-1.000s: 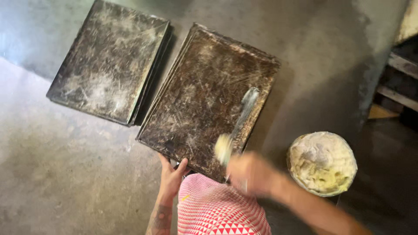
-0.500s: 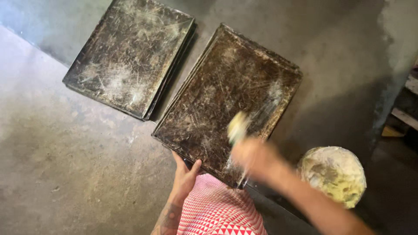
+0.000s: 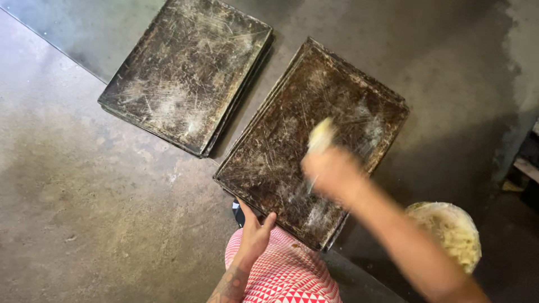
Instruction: The person applies a coating to baking trays using a brush dipped in a bowl of white substance, processing several trays one at a time on a metal counter.
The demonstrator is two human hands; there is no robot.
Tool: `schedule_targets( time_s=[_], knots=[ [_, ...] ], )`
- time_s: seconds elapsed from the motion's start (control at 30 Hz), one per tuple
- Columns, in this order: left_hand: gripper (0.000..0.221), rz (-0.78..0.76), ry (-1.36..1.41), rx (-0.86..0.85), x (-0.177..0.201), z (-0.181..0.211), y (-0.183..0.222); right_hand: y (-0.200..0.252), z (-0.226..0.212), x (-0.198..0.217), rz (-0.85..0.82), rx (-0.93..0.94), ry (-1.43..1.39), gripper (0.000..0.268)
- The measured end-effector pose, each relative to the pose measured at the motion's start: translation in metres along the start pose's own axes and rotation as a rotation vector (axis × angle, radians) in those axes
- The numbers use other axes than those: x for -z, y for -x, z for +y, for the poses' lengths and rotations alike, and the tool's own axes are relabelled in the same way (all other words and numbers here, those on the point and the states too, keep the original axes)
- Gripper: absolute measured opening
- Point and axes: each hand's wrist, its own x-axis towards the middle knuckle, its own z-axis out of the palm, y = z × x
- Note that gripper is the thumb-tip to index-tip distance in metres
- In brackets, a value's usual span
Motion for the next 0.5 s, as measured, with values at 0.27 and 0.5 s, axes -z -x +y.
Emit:
schedule_targets(
  time_s=[0.27,0.5],
  knots=[
    [0.109,-0.006,-0.003,-0.025,0.001,-0.009,-0.001,-0.019,0.043,0.034,0.17,0.07,-0.743,0.016],
    [0.109,0.008,0.093,-0.014,-0.003,-0.004,0.0,-0.069,-0.008,0.048,0.141,0.04,0.136,0.02]
  ],
)
